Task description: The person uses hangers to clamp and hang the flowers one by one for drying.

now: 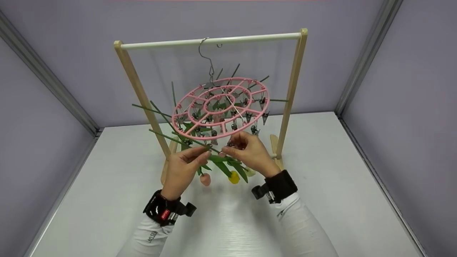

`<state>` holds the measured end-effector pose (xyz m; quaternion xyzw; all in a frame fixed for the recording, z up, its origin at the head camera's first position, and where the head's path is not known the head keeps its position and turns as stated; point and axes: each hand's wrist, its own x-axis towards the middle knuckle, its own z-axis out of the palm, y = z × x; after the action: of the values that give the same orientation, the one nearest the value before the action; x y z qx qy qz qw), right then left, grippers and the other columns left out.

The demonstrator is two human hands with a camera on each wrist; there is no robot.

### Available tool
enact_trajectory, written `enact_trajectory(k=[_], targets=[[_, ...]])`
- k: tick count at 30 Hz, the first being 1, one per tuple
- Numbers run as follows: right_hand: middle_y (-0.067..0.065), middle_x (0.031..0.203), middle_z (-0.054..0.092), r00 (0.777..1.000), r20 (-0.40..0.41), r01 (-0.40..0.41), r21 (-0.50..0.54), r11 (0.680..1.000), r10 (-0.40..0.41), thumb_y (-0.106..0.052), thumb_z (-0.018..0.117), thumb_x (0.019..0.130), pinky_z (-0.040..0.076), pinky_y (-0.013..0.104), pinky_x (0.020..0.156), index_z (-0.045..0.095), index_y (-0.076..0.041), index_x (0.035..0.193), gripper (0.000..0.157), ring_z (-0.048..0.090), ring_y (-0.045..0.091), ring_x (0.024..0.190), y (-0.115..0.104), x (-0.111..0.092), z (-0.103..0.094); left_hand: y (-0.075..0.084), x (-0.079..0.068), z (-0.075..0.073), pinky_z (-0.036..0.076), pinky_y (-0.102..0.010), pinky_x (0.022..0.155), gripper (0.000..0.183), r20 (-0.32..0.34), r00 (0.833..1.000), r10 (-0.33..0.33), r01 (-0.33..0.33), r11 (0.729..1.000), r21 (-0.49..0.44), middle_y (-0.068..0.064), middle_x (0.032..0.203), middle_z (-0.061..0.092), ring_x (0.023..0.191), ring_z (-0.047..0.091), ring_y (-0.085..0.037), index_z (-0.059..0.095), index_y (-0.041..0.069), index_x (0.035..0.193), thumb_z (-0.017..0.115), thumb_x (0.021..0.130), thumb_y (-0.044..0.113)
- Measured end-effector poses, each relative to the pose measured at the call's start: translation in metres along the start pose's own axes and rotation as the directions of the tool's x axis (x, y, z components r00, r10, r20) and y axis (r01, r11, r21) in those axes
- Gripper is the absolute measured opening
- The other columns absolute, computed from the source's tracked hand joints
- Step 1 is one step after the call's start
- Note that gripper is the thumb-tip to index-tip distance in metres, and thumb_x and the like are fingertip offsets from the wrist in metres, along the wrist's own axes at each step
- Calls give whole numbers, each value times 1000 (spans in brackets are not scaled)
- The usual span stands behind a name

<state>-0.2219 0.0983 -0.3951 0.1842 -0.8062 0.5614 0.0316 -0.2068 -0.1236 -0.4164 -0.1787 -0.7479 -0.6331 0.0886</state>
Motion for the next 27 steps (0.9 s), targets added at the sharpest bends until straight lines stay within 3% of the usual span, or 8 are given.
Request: enact_trajectory(k=[6, 11, 18, 27], targets=[[13, 90, 60, 1000, 7, -6, 6, 1000, 6, -12, 70, 94, 52, 26, 63, 62, 2, 112, 24, 55, 22, 71, 1, -2, -3, -11, -16, -7, 53, -29, 70, 26, 5, 999, -35, 35, 999, 6, 3, 93, 74, 80, 67, -13, 78, 9, 105, 75, 91, 30], [13, 92, 62, 1000, 16, -10, -10, 1000, 10, -9, 68, 95, 52, 27, 64, 62, 3, 112, 21, 57, 23, 72, 3, -1, -3, -24, -36, -15, 54, -30, 69, 23, 30, 999, -41, 39, 997, 66, 5, 88, 73, 79, 67, -12, 78, 14, 103, 73, 91, 33], [13, 95, 64, 1000, 23, 4, -60, 998, -2, -8, 67, 96, 53, 26, 66, 64, 3, 114, 21, 60, 26, 73, 1, 1, -2, -46, -62, -25, 54, -32, 76, 23, 36, 996, -78, 73, 991, 115, 8, 99, 74, 84, 66, -10, 78, 17, 105, 73, 91, 35], [14, 93, 62, 999, 45, 17, 1, 1000, -17, -8, 64, 98, 52, 26, 63, 63, 3, 116, 21, 58, 30, 72, 8, 1, -3, -55, -72, -29, 54, -30, 74, 24, 7, 992, -126, 125, 986, 113, 12, 96, 74, 83, 66, -11, 78, 19, 105, 73, 91, 38]])
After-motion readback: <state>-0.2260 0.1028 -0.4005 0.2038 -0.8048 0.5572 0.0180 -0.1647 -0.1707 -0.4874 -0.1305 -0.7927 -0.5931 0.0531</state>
